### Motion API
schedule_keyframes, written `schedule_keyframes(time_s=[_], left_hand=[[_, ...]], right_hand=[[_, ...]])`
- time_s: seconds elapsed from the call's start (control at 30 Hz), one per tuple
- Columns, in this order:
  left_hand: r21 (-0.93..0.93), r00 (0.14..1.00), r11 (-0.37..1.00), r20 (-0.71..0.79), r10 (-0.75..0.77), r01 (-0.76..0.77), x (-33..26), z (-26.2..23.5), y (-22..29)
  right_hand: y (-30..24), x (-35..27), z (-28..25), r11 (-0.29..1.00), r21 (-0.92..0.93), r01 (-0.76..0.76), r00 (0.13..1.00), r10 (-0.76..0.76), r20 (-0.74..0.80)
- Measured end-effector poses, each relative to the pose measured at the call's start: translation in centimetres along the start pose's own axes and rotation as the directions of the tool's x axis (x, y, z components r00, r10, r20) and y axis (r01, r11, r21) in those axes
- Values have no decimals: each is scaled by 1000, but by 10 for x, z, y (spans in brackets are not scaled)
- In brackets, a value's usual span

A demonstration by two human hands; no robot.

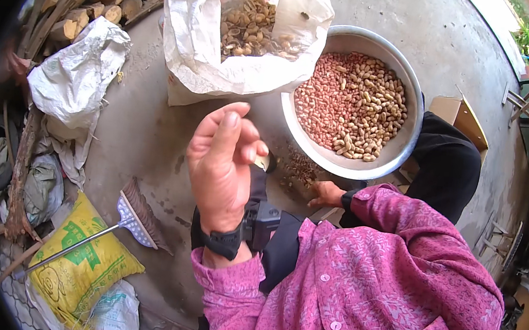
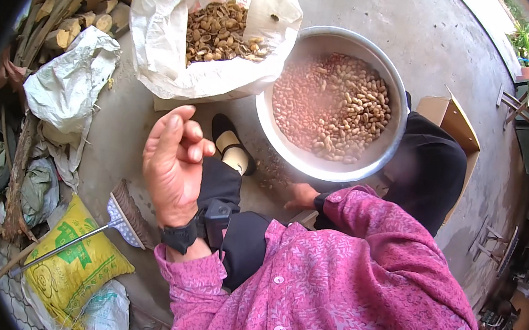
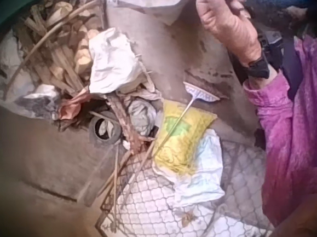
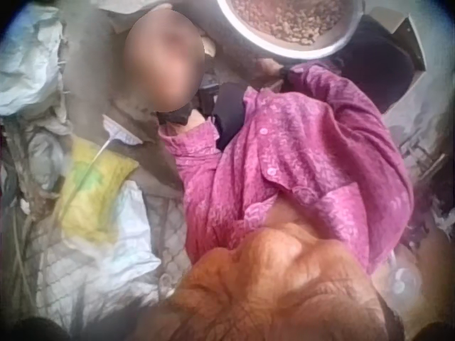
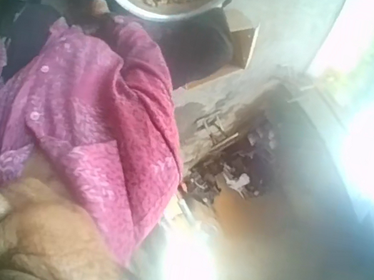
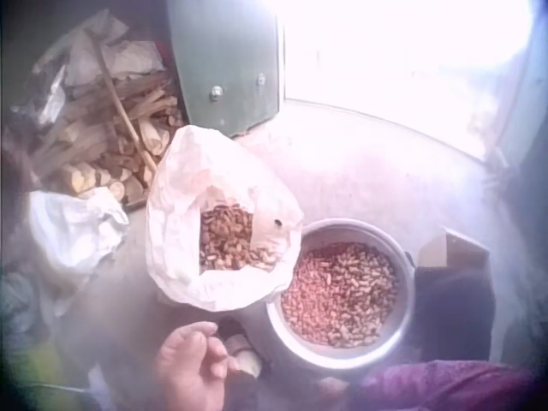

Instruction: The person sits on the floor and shells peanuts by hand, placing the shells into a white sack and the kernels into a metal bowl. The person repeatedly picks up peanuts, cracks them open, and separates the parts.

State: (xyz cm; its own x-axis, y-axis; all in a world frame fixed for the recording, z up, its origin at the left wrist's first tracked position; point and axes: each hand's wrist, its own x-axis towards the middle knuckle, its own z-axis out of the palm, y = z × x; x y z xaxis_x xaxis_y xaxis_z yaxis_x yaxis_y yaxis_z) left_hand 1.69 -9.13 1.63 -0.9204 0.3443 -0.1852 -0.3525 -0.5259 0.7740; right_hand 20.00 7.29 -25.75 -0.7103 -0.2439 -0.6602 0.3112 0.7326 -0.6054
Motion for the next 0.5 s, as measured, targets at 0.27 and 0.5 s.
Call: schedule_keyframes(time_s=[0.27,0.5], left_hand=[[24,998,998,-25,-50,50,-5,-15,7],[34,995,996,-72,-76,79,-6,-24,8]], right_hand=[[106,28,63,881,384,-278,960,271,72],[115,56,90,823,462,-329,937,344,56]])
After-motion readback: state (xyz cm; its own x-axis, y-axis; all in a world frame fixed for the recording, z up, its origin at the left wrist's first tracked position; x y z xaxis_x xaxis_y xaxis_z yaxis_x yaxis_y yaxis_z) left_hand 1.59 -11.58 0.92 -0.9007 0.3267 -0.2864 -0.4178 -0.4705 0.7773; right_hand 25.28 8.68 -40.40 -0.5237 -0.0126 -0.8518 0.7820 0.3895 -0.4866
